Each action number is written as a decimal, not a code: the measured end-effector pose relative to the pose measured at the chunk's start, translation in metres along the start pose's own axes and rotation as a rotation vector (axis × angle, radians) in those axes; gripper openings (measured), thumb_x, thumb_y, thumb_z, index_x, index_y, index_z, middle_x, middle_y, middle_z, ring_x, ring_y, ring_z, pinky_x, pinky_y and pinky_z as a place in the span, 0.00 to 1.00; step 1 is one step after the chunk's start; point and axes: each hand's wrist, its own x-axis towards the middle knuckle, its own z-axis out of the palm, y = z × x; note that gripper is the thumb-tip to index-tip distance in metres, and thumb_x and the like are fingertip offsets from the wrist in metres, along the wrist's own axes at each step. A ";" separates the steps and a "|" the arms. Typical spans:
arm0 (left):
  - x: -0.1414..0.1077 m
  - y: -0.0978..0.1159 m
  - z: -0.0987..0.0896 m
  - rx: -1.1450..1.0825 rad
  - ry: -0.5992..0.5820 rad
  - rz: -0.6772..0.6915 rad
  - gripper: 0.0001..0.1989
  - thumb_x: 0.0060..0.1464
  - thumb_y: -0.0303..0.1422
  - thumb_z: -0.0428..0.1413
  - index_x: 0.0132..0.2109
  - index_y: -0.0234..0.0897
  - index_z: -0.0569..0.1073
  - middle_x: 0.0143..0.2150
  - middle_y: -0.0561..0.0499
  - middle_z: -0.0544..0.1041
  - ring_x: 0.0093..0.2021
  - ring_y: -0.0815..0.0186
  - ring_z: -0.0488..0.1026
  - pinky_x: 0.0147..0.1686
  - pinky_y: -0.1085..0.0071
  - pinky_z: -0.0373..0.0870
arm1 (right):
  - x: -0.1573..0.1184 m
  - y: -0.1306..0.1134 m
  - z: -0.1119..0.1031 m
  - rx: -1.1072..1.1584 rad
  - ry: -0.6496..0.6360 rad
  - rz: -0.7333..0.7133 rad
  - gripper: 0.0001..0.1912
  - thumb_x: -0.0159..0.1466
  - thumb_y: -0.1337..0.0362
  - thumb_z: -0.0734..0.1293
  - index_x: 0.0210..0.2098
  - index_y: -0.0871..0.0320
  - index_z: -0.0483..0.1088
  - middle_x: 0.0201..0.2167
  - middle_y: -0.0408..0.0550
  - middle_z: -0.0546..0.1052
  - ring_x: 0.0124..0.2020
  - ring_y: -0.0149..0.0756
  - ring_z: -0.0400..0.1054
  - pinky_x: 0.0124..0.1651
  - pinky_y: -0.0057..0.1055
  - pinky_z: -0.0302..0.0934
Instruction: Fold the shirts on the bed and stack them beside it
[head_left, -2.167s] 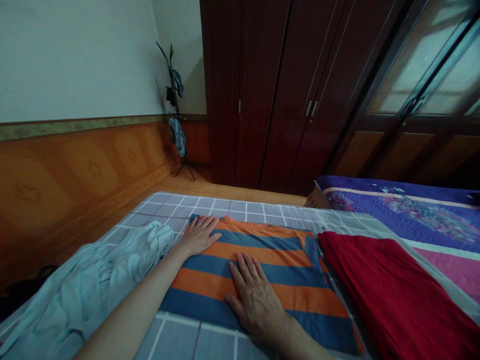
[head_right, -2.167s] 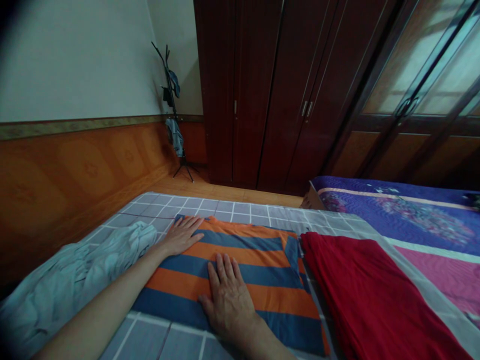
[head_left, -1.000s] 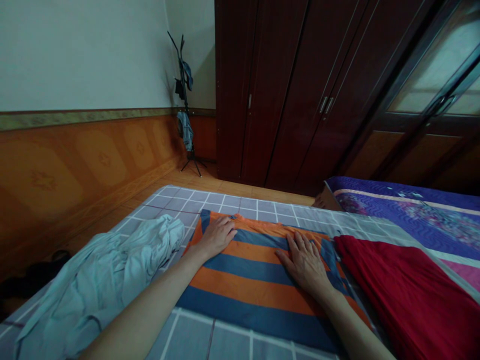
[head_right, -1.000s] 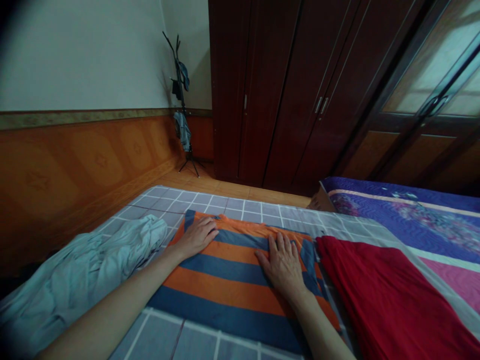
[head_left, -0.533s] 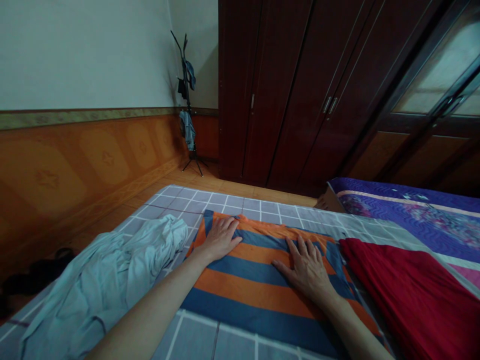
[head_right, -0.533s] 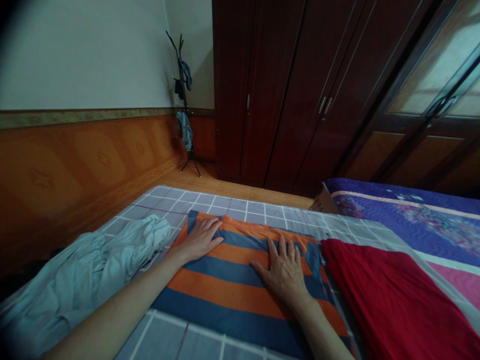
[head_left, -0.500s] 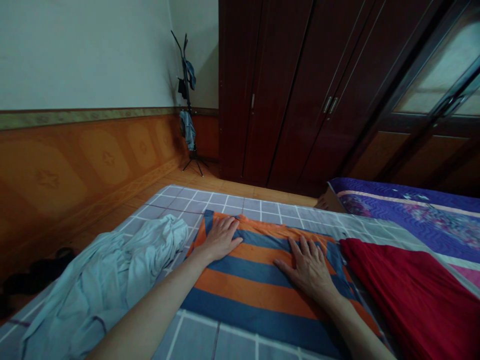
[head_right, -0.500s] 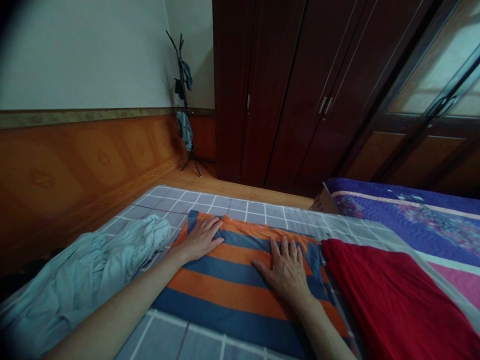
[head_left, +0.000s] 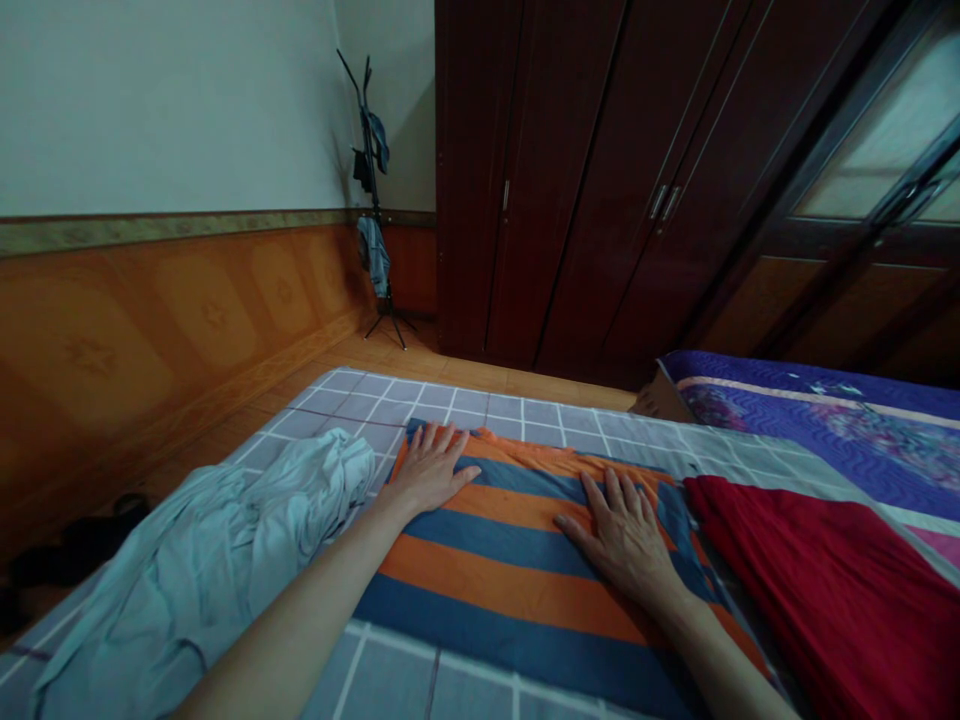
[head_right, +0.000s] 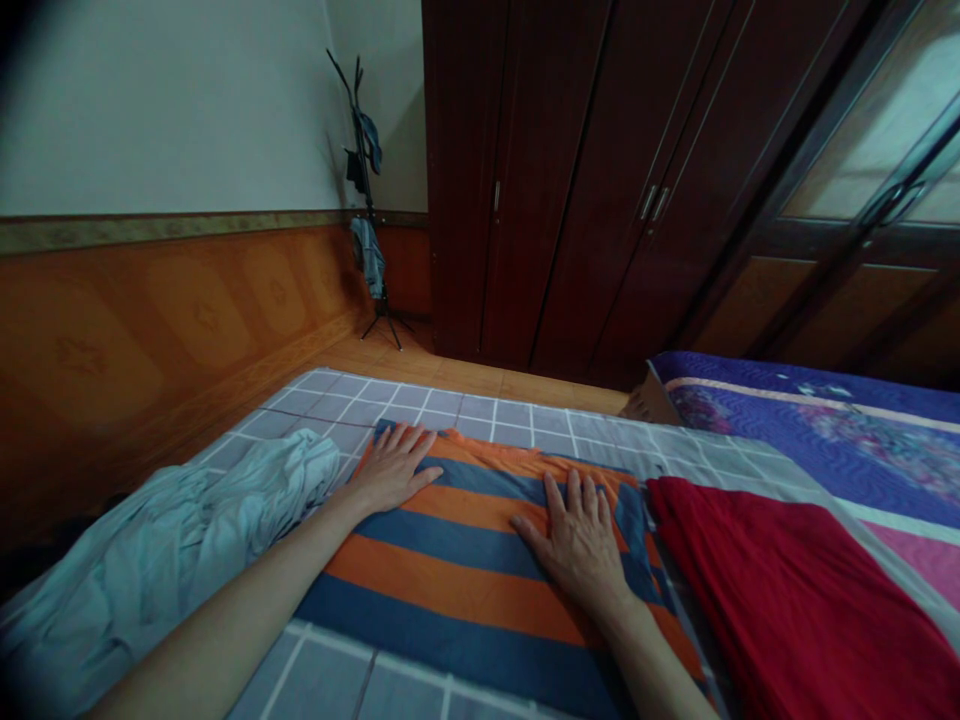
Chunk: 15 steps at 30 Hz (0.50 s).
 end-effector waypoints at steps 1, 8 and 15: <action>-0.001 0.001 -0.001 0.003 0.016 0.004 0.35 0.61 0.54 0.38 0.66 0.35 0.54 0.69 0.43 0.50 0.68 0.47 0.41 0.64 0.47 0.37 | 0.000 0.000 0.000 0.000 0.000 -0.003 0.43 0.60 0.37 0.56 0.61 0.65 0.61 0.61 0.69 0.59 0.63 0.63 0.49 0.60 0.52 0.46; -0.004 -0.001 -0.001 -0.032 -0.103 0.296 0.29 0.64 0.47 0.36 0.68 0.41 0.48 0.70 0.51 0.45 0.69 0.62 0.41 0.65 0.57 0.38 | -0.001 -0.001 -0.002 0.015 0.012 -0.014 0.41 0.61 0.39 0.56 0.60 0.65 0.61 0.61 0.68 0.59 0.63 0.61 0.49 0.60 0.53 0.46; -0.015 0.011 -0.004 -0.015 -0.130 0.238 0.32 0.64 0.48 0.37 0.68 0.35 0.47 0.70 0.46 0.41 0.69 0.58 0.35 0.65 0.52 0.32 | -0.001 -0.002 -0.004 0.001 0.012 -0.021 0.41 0.61 0.39 0.56 0.60 0.66 0.62 0.60 0.69 0.59 0.62 0.62 0.49 0.60 0.53 0.46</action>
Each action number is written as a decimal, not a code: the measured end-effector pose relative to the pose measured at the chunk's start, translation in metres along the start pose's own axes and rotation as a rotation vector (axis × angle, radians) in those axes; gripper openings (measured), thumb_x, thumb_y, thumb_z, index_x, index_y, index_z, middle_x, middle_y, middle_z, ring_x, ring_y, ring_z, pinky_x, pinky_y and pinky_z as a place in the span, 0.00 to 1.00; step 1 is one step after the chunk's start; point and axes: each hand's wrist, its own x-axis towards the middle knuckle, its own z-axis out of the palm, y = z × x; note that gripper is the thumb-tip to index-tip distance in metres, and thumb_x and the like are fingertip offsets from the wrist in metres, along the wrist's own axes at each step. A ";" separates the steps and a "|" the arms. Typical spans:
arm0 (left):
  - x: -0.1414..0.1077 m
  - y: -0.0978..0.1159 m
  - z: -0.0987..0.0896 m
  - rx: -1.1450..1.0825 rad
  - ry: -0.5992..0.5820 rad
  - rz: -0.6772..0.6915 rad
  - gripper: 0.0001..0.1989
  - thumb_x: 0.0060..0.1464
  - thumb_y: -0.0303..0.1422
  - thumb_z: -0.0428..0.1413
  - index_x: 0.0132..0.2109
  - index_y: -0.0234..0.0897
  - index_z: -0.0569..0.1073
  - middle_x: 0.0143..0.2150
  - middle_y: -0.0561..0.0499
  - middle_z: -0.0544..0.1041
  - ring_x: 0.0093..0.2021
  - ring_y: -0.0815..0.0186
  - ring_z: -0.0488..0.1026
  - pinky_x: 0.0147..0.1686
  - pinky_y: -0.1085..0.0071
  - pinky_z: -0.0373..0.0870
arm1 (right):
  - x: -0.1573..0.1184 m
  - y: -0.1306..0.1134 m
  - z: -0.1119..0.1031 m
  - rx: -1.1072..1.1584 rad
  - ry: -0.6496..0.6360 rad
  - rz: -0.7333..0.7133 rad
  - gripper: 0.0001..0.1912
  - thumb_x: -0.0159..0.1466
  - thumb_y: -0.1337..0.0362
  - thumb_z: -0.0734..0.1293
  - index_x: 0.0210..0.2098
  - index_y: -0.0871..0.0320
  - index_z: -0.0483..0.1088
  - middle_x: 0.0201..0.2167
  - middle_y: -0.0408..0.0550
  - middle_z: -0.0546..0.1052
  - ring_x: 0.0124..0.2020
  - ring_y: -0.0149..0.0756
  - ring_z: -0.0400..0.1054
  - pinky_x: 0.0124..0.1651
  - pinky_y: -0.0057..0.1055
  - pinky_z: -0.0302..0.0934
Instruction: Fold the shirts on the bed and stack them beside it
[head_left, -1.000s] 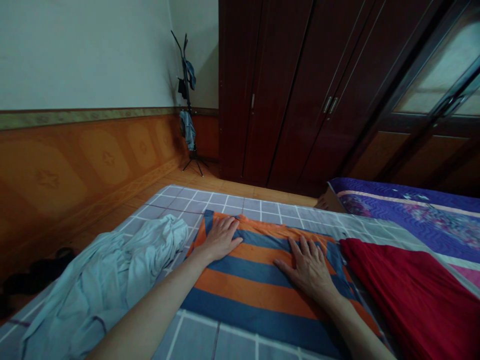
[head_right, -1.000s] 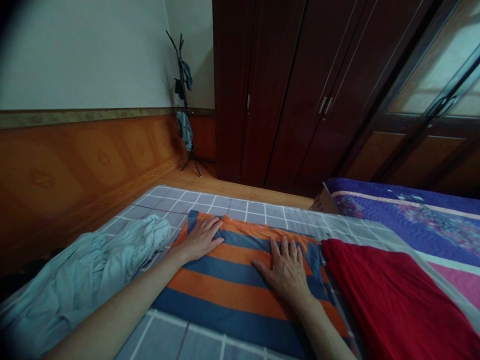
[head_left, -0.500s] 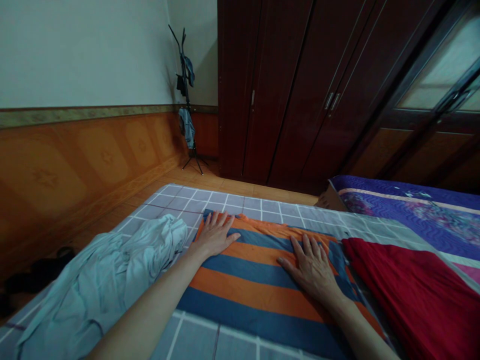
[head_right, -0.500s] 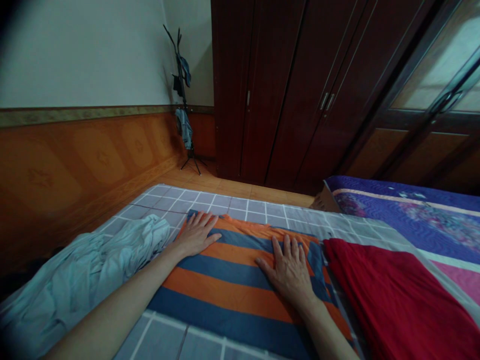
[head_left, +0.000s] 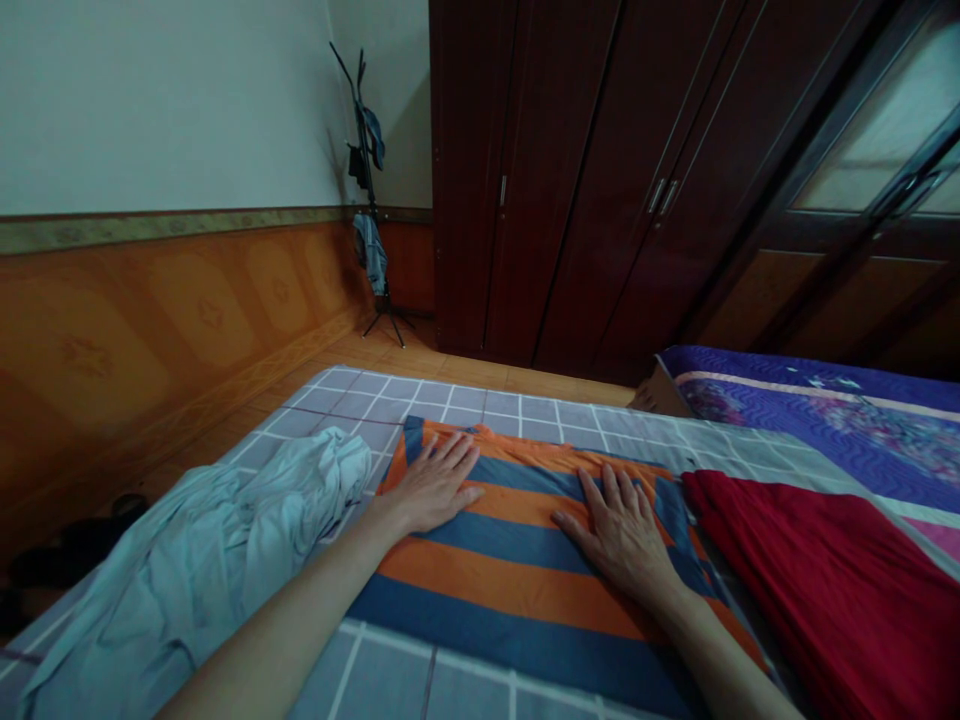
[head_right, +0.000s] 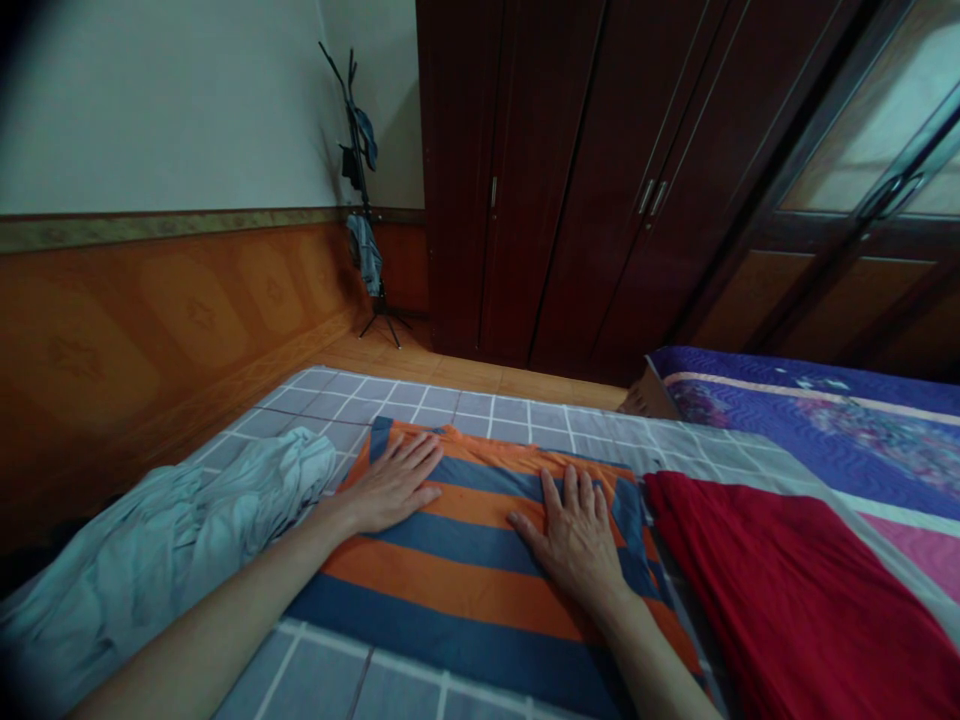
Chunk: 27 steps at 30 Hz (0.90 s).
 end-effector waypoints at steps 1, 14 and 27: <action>-0.001 0.010 0.001 -0.023 -0.017 0.093 0.33 0.63 0.50 0.36 0.68 0.36 0.46 0.70 0.47 0.40 0.69 0.59 0.33 0.65 0.54 0.31 | 0.000 0.000 0.000 -0.001 0.003 -0.003 0.41 0.61 0.39 0.56 0.60 0.66 0.62 0.60 0.69 0.59 0.62 0.62 0.49 0.60 0.53 0.46; -0.003 -0.056 -0.004 0.071 0.077 -0.317 0.33 0.63 0.49 0.35 0.68 0.31 0.49 0.69 0.43 0.47 0.69 0.56 0.40 0.65 0.51 0.35 | -0.001 -0.001 0.000 0.008 0.004 0.003 0.41 0.62 0.39 0.55 0.60 0.65 0.61 0.60 0.67 0.60 0.63 0.61 0.48 0.59 0.53 0.46; 0.002 0.000 0.005 -0.026 0.001 -0.041 0.35 0.62 0.52 0.36 0.68 0.36 0.45 0.70 0.45 0.41 0.69 0.58 0.36 0.65 0.55 0.35 | -0.001 0.001 0.001 -0.041 0.007 -0.017 0.40 0.62 0.38 0.53 0.60 0.64 0.60 0.61 0.67 0.60 0.63 0.60 0.49 0.59 0.54 0.47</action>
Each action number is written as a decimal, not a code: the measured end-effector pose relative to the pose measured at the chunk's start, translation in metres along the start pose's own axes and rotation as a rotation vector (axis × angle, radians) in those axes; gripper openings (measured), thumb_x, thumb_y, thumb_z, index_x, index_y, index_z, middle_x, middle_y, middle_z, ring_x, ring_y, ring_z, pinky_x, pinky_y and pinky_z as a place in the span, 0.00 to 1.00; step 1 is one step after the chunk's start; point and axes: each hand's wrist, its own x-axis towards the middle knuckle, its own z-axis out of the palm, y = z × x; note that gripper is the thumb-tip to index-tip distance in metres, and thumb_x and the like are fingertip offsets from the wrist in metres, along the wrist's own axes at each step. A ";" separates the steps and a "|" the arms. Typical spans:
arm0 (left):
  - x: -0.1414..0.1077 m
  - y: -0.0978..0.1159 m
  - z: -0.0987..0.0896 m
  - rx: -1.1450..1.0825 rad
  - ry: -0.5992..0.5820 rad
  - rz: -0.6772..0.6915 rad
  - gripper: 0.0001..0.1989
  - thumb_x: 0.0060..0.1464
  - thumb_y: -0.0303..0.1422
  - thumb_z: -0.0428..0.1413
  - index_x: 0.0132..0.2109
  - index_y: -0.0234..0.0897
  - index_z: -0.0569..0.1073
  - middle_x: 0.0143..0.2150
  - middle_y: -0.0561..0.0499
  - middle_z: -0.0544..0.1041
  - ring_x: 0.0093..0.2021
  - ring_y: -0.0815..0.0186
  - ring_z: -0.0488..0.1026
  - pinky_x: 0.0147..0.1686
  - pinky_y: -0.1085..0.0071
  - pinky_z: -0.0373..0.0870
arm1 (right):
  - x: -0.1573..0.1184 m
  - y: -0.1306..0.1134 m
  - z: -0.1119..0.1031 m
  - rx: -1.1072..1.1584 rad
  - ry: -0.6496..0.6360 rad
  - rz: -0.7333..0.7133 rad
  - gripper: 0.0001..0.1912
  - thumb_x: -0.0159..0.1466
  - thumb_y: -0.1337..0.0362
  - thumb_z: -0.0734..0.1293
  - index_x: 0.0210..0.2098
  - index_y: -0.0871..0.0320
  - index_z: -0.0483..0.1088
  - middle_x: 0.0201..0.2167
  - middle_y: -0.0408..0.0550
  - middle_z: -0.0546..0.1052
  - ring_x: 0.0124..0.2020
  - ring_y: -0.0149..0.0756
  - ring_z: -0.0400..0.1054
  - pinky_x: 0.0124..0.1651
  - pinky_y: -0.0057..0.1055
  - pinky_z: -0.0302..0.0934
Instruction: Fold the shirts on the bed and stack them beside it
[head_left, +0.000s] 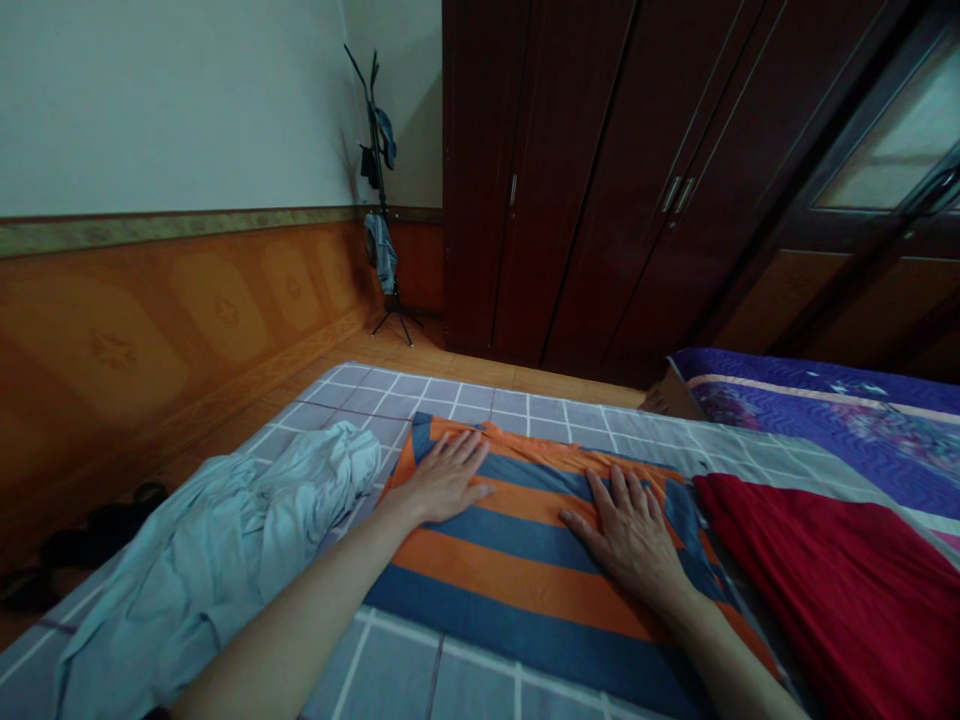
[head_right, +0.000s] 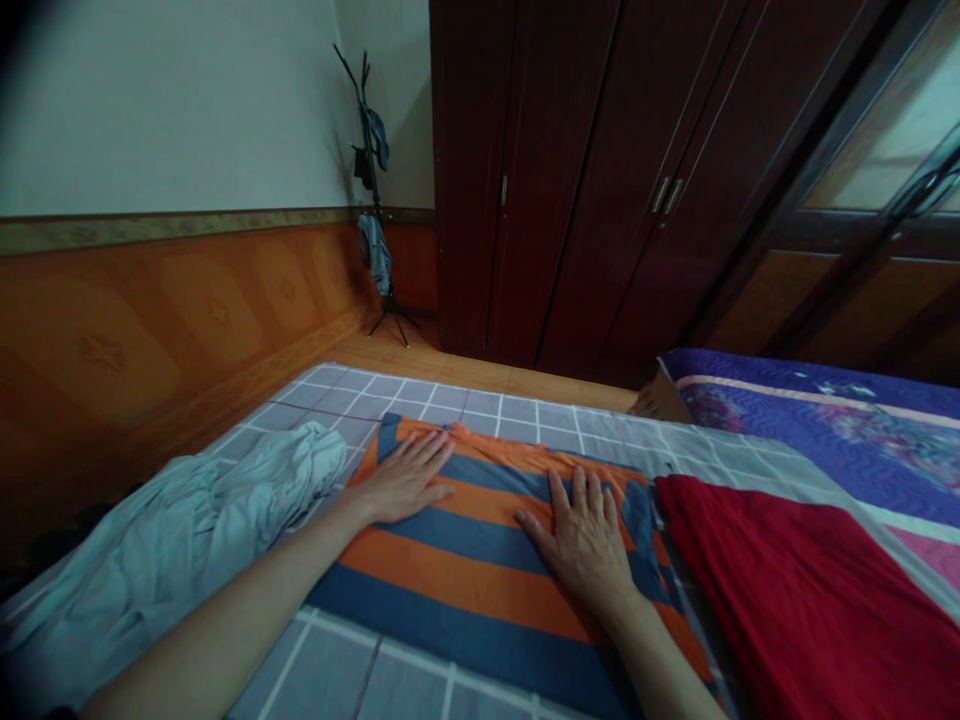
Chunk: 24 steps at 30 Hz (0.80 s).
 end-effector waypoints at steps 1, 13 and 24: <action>0.000 -0.013 -0.002 0.019 0.028 -0.111 0.35 0.62 0.52 0.36 0.68 0.33 0.47 0.70 0.43 0.43 0.69 0.56 0.37 0.65 0.53 0.36 | 0.000 0.000 0.000 0.002 0.001 0.003 0.40 0.62 0.38 0.53 0.61 0.63 0.60 0.61 0.66 0.59 0.63 0.60 0.48 0.59 0.54 0.47; 0.000 -0.046 -0.011 0.044 0.140 -0.271 0.32 0.64 0.48 0.34 0.66 0.31 0.52 0.68 0.40 0.52 0.68 0.52 0.43 0.63 0.49 0.36 | -0.001 0.000 0.004 -0.005 0.015 -0.007 0.41 0.62 0.38 0.54 0.60 0.66 0.61 0.60 0.68 0.60 0.62 0.62 0.50 0.59 0.53 0.45; 0.001 -0.004 0.000 0.024 0.042 -0.004 0.34 0.62 0.52 0.36 0.68 0.37 0.46 0.70 0.45 0.43 0.69 0.58 0.38 0.65 0.54 0.34 | -0.001 -0.001 0.001 -0.005 0.019 -0.012 0.41 0.62 0.39 0.53 0.60 0.66 0.61 0.60 0.69 0.60 0.62 0.62 0.49 0.60 0.52 0.45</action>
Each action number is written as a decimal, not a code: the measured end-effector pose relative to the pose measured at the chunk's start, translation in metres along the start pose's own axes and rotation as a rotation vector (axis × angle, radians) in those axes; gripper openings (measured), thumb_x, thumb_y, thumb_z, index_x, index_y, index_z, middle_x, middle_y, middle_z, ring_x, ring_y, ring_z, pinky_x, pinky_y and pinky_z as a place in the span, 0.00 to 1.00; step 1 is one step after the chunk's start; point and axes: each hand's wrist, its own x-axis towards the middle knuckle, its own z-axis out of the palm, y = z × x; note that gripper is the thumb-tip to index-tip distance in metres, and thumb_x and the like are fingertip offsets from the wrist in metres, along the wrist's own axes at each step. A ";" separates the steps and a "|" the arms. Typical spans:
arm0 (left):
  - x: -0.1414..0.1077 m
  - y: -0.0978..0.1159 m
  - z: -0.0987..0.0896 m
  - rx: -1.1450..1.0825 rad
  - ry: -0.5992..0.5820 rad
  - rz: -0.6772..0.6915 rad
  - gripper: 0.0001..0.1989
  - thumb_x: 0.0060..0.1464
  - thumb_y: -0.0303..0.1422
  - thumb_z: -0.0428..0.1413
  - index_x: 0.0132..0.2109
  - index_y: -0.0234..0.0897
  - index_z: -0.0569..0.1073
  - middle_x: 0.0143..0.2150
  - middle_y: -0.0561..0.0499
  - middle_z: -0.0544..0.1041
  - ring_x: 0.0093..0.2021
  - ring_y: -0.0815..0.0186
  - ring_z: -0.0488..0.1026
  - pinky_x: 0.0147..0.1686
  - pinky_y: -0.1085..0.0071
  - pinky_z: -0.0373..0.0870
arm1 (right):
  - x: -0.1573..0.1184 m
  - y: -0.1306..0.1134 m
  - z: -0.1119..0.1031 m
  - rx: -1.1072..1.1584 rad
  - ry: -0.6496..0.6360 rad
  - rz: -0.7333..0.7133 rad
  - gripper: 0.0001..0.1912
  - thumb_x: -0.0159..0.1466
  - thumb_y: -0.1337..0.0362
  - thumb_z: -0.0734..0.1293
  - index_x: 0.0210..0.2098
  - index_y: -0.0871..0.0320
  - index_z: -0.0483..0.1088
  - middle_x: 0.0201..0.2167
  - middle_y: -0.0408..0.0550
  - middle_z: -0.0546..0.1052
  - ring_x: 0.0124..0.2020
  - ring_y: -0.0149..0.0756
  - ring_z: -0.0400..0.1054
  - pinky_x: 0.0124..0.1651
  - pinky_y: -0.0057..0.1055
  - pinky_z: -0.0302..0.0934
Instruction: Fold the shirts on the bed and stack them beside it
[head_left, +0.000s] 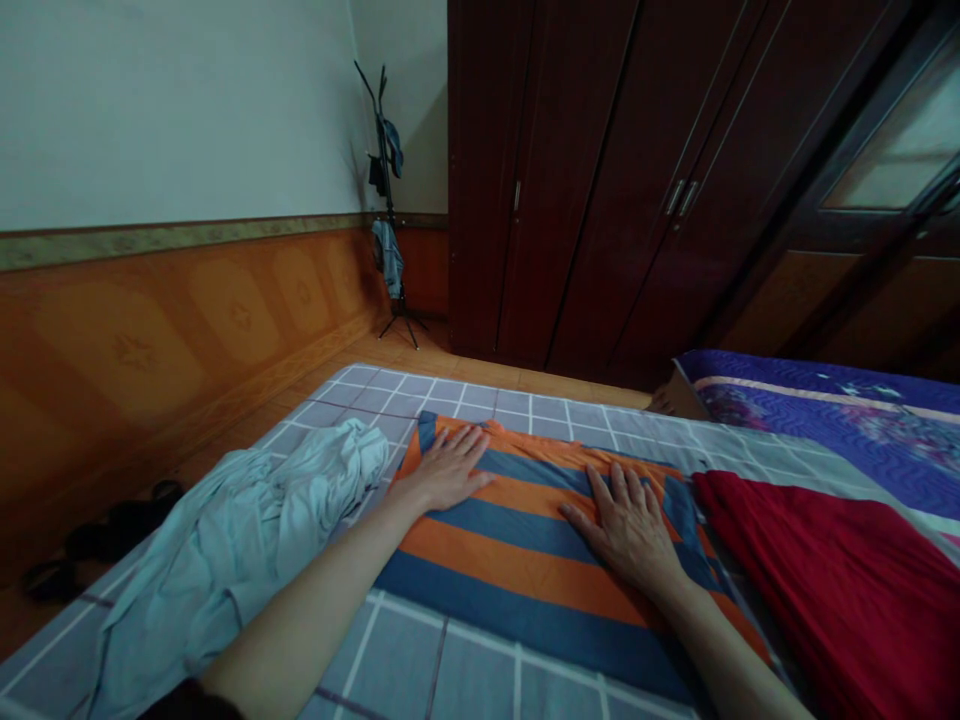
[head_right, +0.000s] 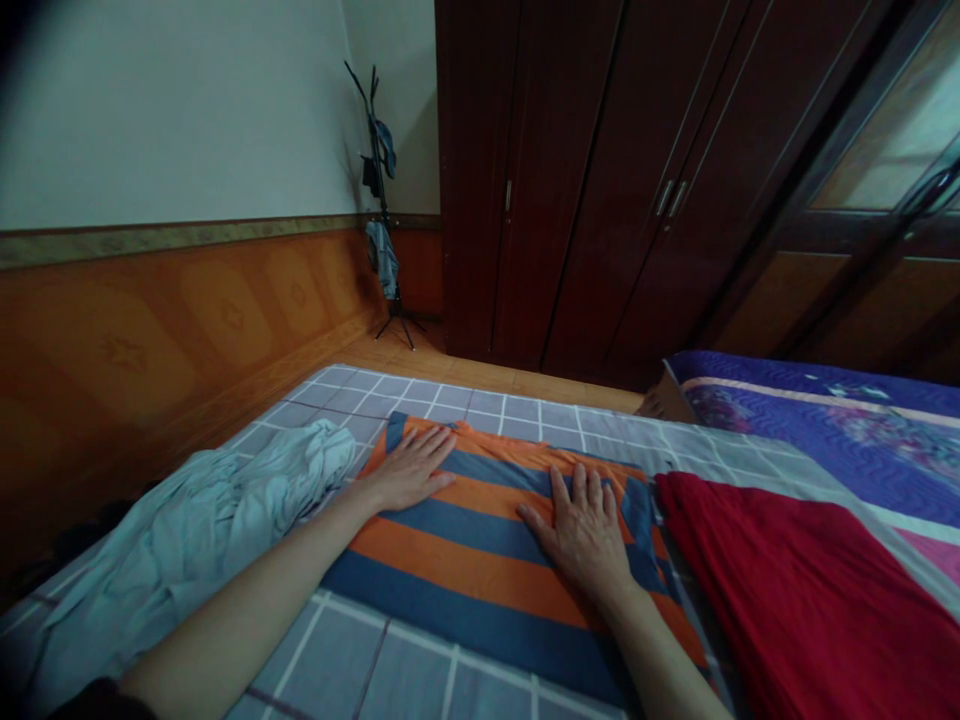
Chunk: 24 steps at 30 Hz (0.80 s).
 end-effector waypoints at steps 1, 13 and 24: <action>0.000 -0.008 -0.002 0.015 0.016 -0.081 0.34 0.62 0.52 0.36 0.68 0.36 0.47 0.70 0.43 0.44 0.69 0.56 0.38 0.64 0.52 0.35 | 0.000 0.000 -0.001 0.001 -0.004 0.002 0.41 0.62 0.39 0.54 0.60 0.66 0.61 0.60 0.69 0.60 0.62 0.62 0.49 0.60 0.53 0.44; -0.018 0.075 0.006 -0.126 -0.057 0.311 0.37 0.62 0.54 0.34 0.69 0.36 0.42 0.70 0.44 0.40 0.69 0.61 0.34 0.66 0.56 0.33 | 0.002 -0.003 -0.010 -0.001 -0.065 0.030 0.41 0.63 0.39 0.54 0.61 0.66 0.60 0.60 0.69 0.60 0.62 0.61 0.51 0.59 0.52 0.45; -0.082 -0.007 -0.026 0.089 -0.028 -0.124 0.31 0.64 0.48 0.38 0.68 0.36 0.49 0.69 0.44 0.46 0.69 0.59 0.38 0.65 0.56 0.35 | 0.001 -0.005 -0.012 -0.014 -0.040 0.026 0.40 0.63 0.40 0.54 0.61 0.66 0.60 0.60 0.69 0.60 0.62 0.61 0.50 0.59 0.53 0.44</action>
